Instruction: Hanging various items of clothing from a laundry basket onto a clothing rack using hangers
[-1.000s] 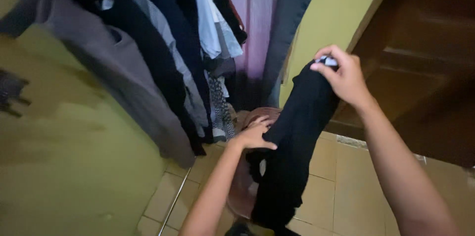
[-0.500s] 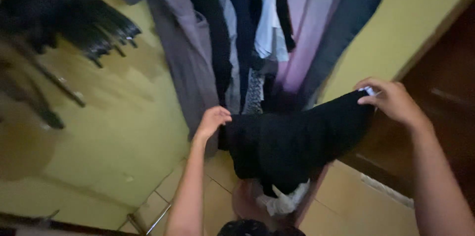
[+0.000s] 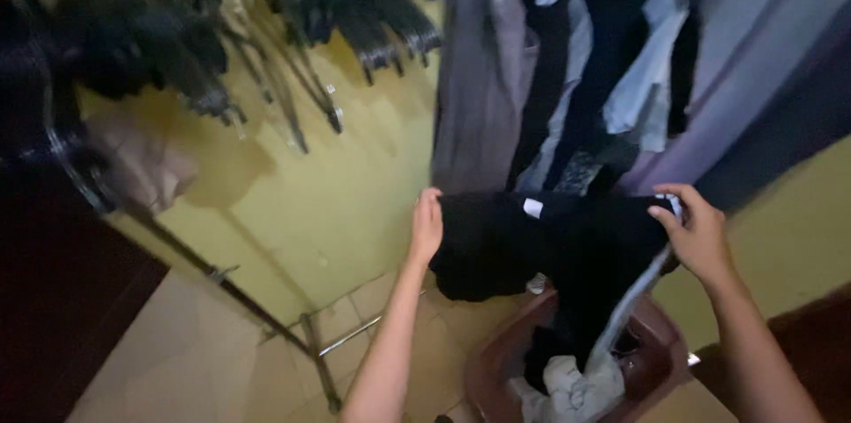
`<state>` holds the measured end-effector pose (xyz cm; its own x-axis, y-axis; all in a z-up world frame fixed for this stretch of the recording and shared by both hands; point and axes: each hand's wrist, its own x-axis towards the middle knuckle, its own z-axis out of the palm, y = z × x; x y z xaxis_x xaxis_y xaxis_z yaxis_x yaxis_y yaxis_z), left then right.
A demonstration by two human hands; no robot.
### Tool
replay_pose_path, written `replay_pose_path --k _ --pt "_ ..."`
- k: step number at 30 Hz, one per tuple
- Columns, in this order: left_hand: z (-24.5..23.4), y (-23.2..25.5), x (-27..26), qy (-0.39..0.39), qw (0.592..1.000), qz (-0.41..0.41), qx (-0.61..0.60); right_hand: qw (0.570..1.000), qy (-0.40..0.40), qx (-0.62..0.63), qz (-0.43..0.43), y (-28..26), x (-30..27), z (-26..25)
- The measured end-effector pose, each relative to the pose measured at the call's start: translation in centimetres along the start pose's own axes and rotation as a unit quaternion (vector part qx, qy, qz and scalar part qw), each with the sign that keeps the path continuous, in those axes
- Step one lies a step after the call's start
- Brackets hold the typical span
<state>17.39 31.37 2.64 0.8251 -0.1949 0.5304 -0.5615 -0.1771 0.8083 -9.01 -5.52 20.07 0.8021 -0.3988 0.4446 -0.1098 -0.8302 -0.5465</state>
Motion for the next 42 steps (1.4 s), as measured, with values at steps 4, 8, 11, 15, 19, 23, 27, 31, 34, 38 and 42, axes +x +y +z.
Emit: replay_pose_path --k 4,8,11,15,19,23,27,31,34,38,42 --pt "-3.2 5.0 1.3 0.014 0.991 -0.059 -0.122 0.994 -0.06 -0.01 -0.085 -3.1 1.7 6.2" --pt "-8.1 10.9 2.7 -0.089 0.989 -0.099 -0.064 0.986 -0.139 -0.087 -0.013 -6.5 2.8 12.8" --pt "-8.6 5.5 2.8 -0.03 0.993 -0.111 -0.012 0.971 -0.182 -0.149 -0.038 -11.4 2.9 16.2" --pt "-11.5 6.0 2.7 -0.044 0.979 -0.152 0.125 0.956 0.041 -0.092 -0.274 -21.6 4.4 17.9" --pt "-10.5 4.8 1.0 -0.128 0.955 -0.142 0.225 0.913 0.18 0.005 -0.366 -34.2 10.7 15.6" --pt "-12.6 7.7 0.6 -0.113 0.986 -0.059 0.112 0.89 0.181 0.077 -0.412 -46.2 16.4 13.4" --pt "-13.7 7.0 1.3 -0.098 0.991 -0.039 0.084 0.915 0.157 -0.037 -0.37 -49.8 20.9 16.6" --pt "-15.6 7.2 1.9 -0.109 0.991 -0.074 0.028 0.962 0.075 -0.079 -0.252 -51.9 21.1 18.4" --pt "-16.0 6.1 1.9 -0.104 0.984 -0.089 0.11 0.965 0.045 -0.126 -0.225 -52.3 21.5 19.9" --pt "-13.2 0.3 0.7 -0.094 0.993 -0.065 0.041 0.969 -0.001 -0.094 -0.231 -52.9 20.7 20.4" --pt "-14.6 2.6 0.8 -0.131 0.99 -0.045 0.032 0.967 -0.003 -0.096 -0.237 -54.1 19.0 20.4"
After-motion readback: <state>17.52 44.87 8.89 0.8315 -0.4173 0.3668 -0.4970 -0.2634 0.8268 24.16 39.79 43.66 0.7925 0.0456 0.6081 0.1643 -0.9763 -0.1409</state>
